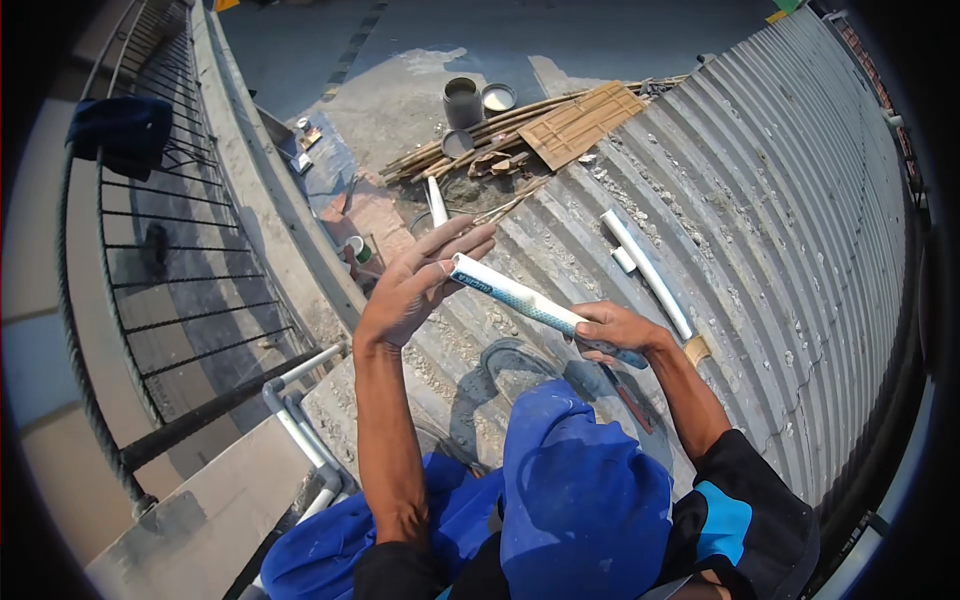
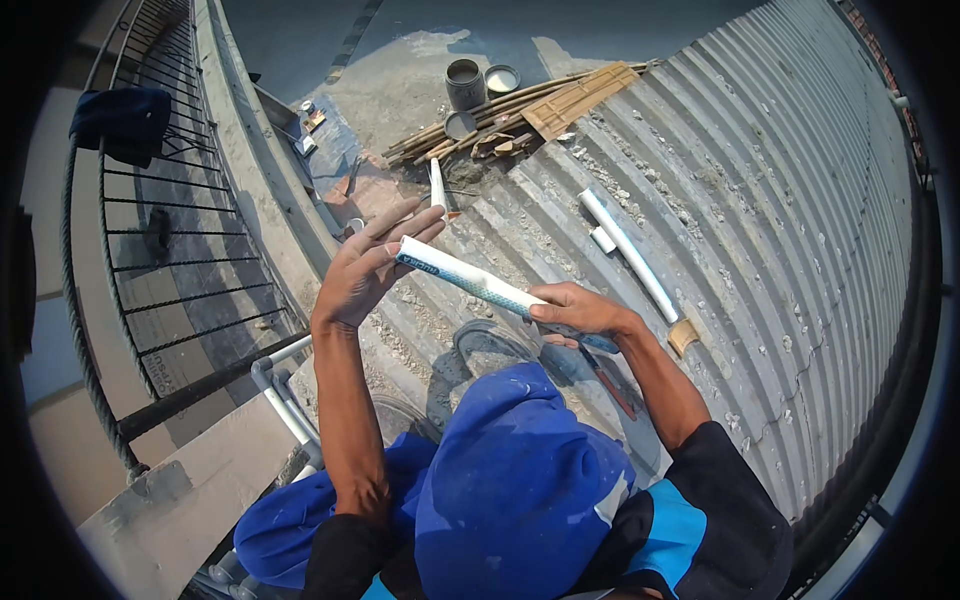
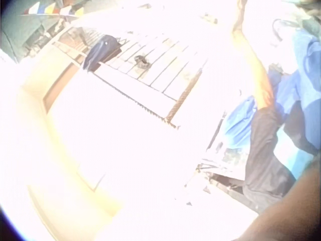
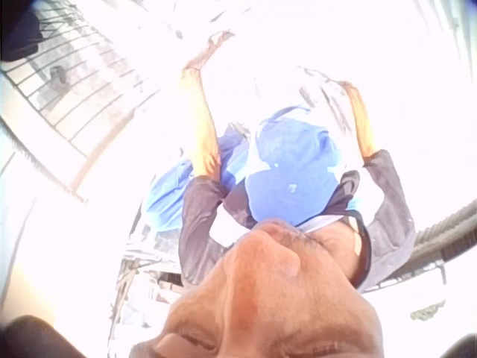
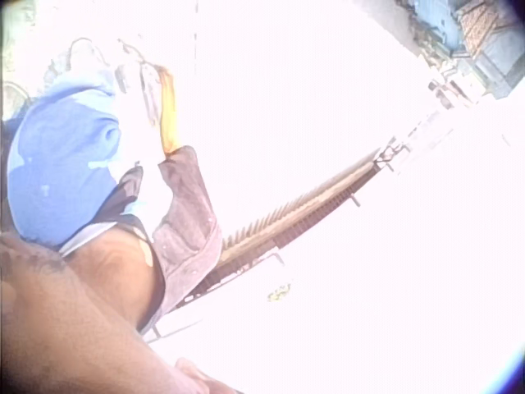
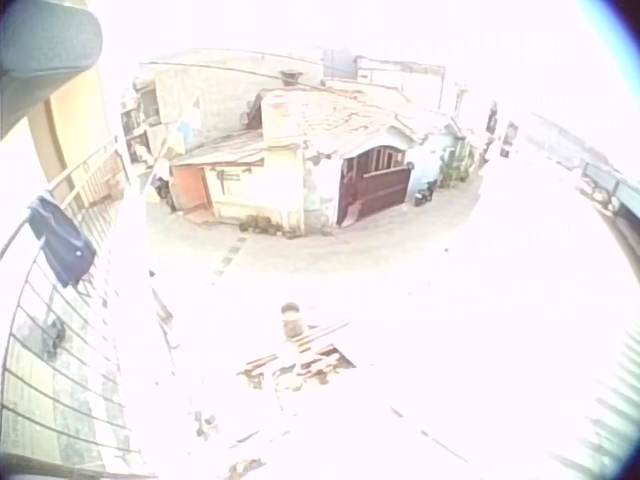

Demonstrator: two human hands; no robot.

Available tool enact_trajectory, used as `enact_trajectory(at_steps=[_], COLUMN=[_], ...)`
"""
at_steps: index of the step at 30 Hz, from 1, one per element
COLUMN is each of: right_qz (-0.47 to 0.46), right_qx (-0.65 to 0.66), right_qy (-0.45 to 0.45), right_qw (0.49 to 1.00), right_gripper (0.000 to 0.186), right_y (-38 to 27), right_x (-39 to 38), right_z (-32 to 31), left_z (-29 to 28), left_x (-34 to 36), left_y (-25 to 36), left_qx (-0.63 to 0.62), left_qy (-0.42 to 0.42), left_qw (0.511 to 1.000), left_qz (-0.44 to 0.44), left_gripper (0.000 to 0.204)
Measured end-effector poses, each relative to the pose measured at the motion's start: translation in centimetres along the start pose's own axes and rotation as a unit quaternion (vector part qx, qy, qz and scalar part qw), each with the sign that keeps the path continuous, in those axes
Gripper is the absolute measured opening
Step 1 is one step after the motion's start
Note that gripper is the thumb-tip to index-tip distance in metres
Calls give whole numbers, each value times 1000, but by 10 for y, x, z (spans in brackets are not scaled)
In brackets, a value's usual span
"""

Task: The person cuts PVC pipes using a wire, sands a pipe with sandpaper, and connects the pipe into the plumbing assembly by hand.

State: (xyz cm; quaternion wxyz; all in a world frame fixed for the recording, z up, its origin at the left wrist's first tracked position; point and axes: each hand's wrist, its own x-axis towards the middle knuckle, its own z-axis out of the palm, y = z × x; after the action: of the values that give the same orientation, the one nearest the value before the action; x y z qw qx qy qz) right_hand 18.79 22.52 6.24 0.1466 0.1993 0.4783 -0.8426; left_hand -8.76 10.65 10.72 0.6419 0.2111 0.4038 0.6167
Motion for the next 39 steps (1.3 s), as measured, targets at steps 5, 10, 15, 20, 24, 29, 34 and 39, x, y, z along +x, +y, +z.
enact_trajectory(at_steps=[5,10,15,20,24,29,34,39], right_qz=[30,-38,50,-58,-113,-199,-330,-317], right_qx=[-232,-581,-200,-322,-515,-644,-763,-814], right_qy=[78,211,-68,3,160,237,262,176], right_qw=[969,785,976,945,834,699,489,455], right_gripper=[39,43,43,38,34,32,45,45], right_y=[-23,-35,-28,-42,-63,-65,-79,-82], right_x=[-8,-4,11,28,38,68,77,105], right_z=[-8,21,10,24,45,57,58,92], left_z=[-15,-14,4,-6,-21,-13,-5,-31], left_x=[7,1,-41,-69,-89,-90,-90,-114], left_y=[20,27,73,86,68,56,43,-8], left_qx=[247,601,345,252,254,322,171,48], left_qy=[-58,-122,-150,-97,-18,178,340,510], left_qw=[958,783,878,930,966,928,908,826], left_qz=[-134,-108,-296,-248,-35,66,175,236], left_gripper=[40,27,31,39,54,45,37,36])
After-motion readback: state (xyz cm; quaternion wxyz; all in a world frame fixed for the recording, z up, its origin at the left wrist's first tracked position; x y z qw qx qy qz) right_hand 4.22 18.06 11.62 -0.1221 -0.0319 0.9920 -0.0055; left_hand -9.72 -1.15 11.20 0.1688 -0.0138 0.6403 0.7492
